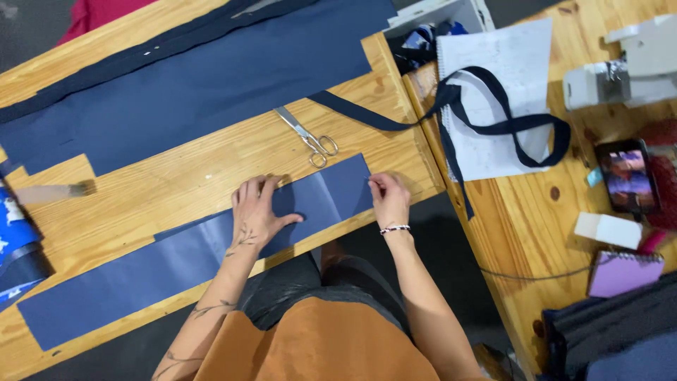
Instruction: The person pins a long strip of dark blue fabric to a larger piece of fabric on a wooden table. They smooth the fabric, insert pins along the edge, and then fold the pinned strip over to align it with the main piece.
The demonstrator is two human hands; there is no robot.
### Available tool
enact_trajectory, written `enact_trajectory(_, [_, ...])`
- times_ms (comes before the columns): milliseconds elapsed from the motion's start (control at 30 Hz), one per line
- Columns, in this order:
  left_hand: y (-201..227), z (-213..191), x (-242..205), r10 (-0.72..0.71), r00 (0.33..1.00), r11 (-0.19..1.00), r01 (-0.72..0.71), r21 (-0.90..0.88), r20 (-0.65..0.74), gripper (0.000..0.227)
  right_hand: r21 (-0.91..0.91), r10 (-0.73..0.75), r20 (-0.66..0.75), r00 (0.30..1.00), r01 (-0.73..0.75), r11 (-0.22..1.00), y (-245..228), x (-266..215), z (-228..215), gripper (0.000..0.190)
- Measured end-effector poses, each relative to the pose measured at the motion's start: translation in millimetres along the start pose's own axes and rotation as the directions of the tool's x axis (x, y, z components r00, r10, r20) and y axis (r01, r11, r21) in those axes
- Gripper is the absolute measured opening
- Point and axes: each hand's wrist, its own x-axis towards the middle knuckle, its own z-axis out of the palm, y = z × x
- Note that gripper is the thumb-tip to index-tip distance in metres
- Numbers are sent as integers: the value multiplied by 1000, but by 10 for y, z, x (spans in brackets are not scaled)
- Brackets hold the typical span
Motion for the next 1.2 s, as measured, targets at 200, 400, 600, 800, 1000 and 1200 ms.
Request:
enact_trajectory(200, [-327, 63, -98, -134, 987, 989, 139, -51, 85, 90, 28, -15, -33, 999, 16, 999, -135, -52, -71, 9])
enact_trajectory(400, [-335, 112, -83, -123, 990, 988, 129, -87, 74, 81, 35, 2, -40, 999, -1, 999, -152, -50, -119, 9])
enact_trajectory(600, [-129, -66, -115, -103, 994, 989, 107, -104, 45, 74, 44, 45, -2, 999, -45, 998, -130, -26, -111, 10])
enact_trajectory(800, [509, 270, 50, 215, 967, 965, -232, -124, -137, 48, 62, 141, 126, 982, -150, 987, 124, 153, -42, 11])
enact_trajectory(1000, [722, 787, 287, 506, 850, 846, -522, -104, -146, 52, 85, 193, 290, 937, -226, 970, 79, 327, -203, 15])
enact_trajectory(1200, [646, 863, 324, 559, 813, 811, -577, -95, -164, 52, 480, 138, 289, 947, -268, 835, 165, 346, -342, 16])
